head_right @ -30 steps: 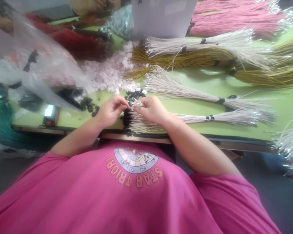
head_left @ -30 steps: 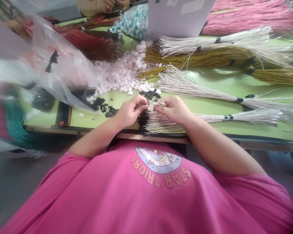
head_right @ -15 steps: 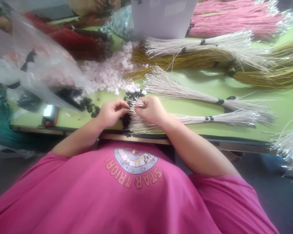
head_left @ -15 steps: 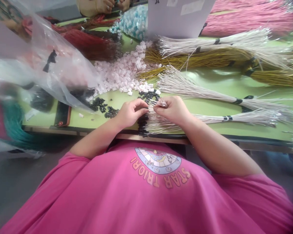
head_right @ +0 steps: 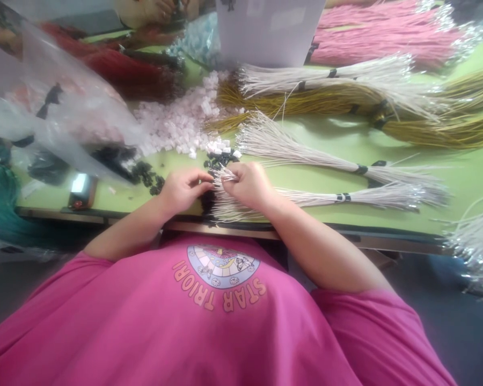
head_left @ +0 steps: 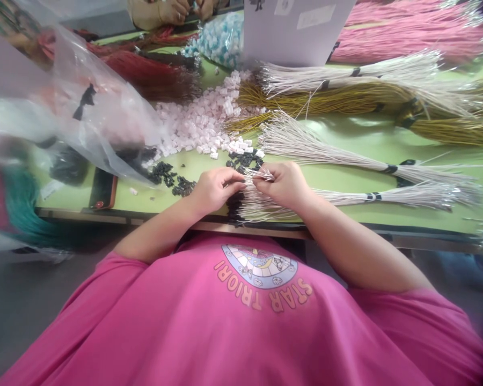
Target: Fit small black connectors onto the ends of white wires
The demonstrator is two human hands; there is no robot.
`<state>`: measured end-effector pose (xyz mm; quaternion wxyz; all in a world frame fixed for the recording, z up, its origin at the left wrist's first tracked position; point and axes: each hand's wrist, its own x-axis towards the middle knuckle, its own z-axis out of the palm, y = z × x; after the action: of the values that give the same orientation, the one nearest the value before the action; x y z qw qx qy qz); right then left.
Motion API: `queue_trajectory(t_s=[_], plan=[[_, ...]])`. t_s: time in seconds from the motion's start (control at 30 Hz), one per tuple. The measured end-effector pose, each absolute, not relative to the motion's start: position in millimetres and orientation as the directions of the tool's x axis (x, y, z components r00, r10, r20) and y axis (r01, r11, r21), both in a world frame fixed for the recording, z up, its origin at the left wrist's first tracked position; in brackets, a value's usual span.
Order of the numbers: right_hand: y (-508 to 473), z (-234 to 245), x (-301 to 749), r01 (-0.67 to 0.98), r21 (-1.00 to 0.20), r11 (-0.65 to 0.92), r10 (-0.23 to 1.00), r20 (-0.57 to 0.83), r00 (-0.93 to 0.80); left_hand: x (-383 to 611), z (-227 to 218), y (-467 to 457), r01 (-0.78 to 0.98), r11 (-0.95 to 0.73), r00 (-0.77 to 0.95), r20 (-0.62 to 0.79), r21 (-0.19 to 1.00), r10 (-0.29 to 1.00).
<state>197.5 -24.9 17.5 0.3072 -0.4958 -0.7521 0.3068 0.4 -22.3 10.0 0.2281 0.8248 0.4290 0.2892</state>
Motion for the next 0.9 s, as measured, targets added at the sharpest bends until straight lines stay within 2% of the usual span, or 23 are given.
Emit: queue_trajectory(t_s=[0.2, 0.37, 0.53, 0.73, 0.8, 0.9], plan=[[-25.8, 16.8, 197.2, 0.547, -0.767, 0.335, 0.926, 0.162, -0.340, 2.7, 2.4, -20.4, 0.517, -0.640, 0.537, 0.366, 0.569, 0.760], [-25.4, 17.7, 198.4, 0.540, -0.787, 0.300, 0.932, 0.121, -0.342, 3.6, 4.3, -20.0, 0.520, -0.635, 0.534, 0.363, 0.571, 0.764], [-24.5, 16.0, 198.2, 0.510, -0.808, 0.294, 0.922, 0.098, -0.376, 5.3, 2.2, -19.4, 0.518, -0.730, 0.599, 0.421, 0.446, 0.681], [-23.5, 16.1, 197.9, 0.505, -0.823, 0.260, 0.921, 0.054, -0.385, 5.7, 2.5, -22.6, 0.539, -0.750, 0.602, 0.448, 0.383, 0.661], [-21.9, 16.9, 200.4, 0.482, -0.839, 0.251, 0.913, 0.040, -0.406, 2.0, 7.2, -24.2, 0.539, -0.749, 0.611, 0.433, 0.385, 0.662], [-18.3, 17.5, 206.7, 0.382, -0.868, 0.318, 0.891, 0.136, -0.433, -15.8, 14.4, -22.2, 0.543, -0.720, 0.610, 0.386, 0.432, 0.692]])
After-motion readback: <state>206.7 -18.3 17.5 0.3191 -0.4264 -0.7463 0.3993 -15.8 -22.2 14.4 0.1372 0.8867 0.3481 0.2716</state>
